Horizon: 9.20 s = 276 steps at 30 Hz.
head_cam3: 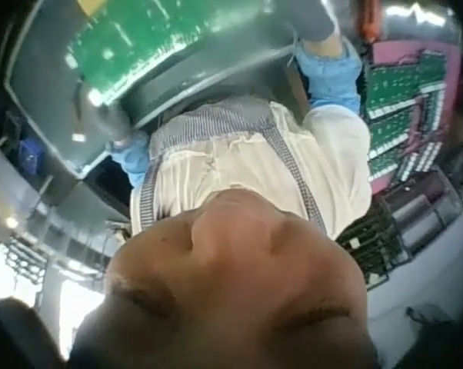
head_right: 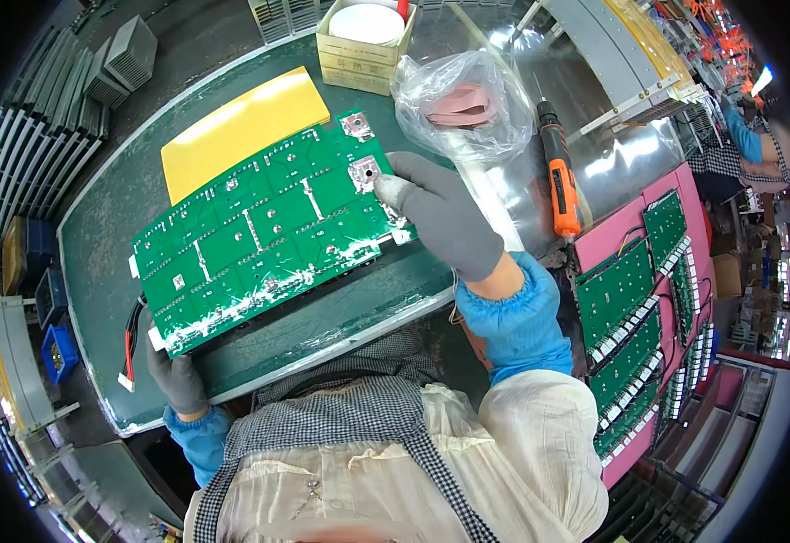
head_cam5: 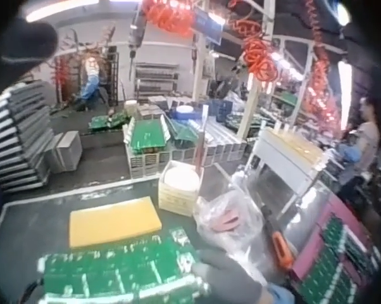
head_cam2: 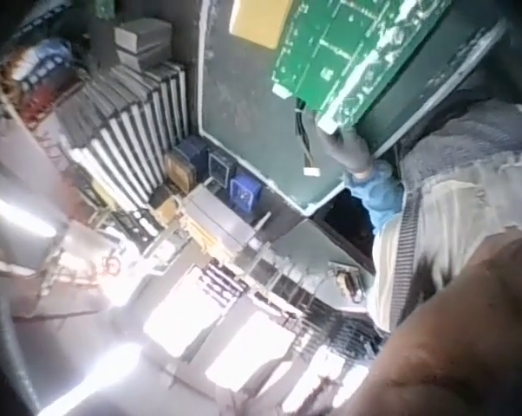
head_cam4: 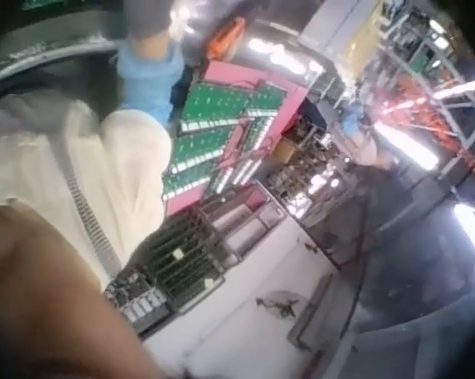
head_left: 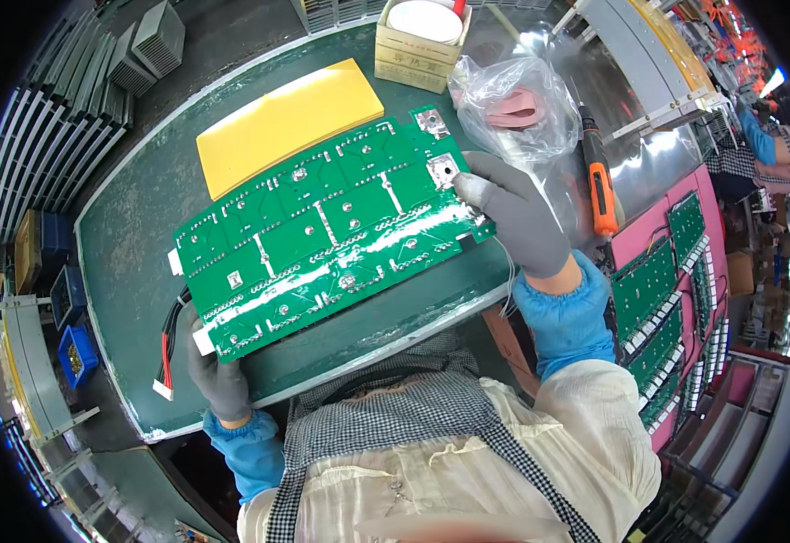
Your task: Assembling electronic components and heat sinks onto circuit boards using tools and adhesive.
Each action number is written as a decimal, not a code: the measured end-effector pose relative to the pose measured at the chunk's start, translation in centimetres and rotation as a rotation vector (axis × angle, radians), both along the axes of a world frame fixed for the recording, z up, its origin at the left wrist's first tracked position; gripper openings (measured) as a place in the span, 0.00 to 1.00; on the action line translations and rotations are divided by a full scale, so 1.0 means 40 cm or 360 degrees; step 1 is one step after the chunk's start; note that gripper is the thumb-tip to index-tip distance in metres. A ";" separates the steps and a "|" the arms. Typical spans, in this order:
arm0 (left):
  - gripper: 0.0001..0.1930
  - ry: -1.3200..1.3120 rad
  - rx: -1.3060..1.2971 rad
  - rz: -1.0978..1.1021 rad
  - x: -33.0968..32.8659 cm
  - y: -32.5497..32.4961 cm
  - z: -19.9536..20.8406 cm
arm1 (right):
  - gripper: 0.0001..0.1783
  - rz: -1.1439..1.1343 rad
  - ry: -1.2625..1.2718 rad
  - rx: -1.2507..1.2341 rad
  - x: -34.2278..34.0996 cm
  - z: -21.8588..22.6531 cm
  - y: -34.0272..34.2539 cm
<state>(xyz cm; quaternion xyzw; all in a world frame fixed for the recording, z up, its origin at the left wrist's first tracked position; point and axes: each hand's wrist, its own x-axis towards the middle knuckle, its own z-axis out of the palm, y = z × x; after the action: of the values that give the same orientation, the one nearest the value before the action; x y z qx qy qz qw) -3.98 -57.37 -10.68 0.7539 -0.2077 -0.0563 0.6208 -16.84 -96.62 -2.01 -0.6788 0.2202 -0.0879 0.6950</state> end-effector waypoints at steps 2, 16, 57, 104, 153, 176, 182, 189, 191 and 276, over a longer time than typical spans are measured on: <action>0.36 0.0028 -0.0053 -0.0061 0.003 -0.029 0.027 | 0.21 -0.0061 -0.0025 -0.0016 -0.003 -0.004 -0.005; 0.28 -0.0132 -0.0010 -0.0062 -0.003 -0.017 0.025 | 0.21 -0.0215 0.0251 0.0027 -0.017 0.054 0.059; 0.39 0.0012 -0.0068 0.0030 -0.003 -0.005 -0.003 | 0.18 -0.0162 0.0126 0.0084 -0.020 0.043 0.040; 0.22 -0.0385 0.1446 0.1208 0.533 0.851 0.141 | 0.29 0.0224 0.0865 -0.2626 -0.263 -0.150 -0.318; 0.31 -0.0414 0.1661 0.0620 0.536 0.182 0.169 | 0.51 -0.1197 -0.1951 -0.0320 -0.085 0.226 0.117; 0.13 -0.0354 0.2201 0.0028 0.680 0.374 0.165 | 0.49 -0.0730 -0.1844 0.0176 -0.138 0.206 0.156; 0.10 0.0078 0.1254 0.0374 0.654 0.407 0.172 | 0.53 -0.0732 -0.1891 0.0300 -0.127 0.200 0.173; 0.09 0.1382 -0.2207 -0.0122 0.504 0.488 0.173 | 0.51 -0.0620 -0.1875 0.0314 -0.116 0.194 0.193; 0.10 0.1481 -0.2263 -0.0303 0.416 0.437 0.176 | 0.50 -0.0693 -0.1856 0.0231 -0.097 0.195 0.201; 0.19 0.2241 -0.0839 -0.1113 -0.170 -0.240 0.033 | 0.23 -0.0086 -0.1228 -0.0714 0.015 0.300 0.033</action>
<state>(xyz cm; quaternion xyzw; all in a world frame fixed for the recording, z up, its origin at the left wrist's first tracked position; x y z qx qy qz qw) -10.76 -66.96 -9.36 0.2639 0.0009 -0.6544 0.7086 -16.26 -95.31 9.98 -0.7242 -0.0620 -0.3985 0.5594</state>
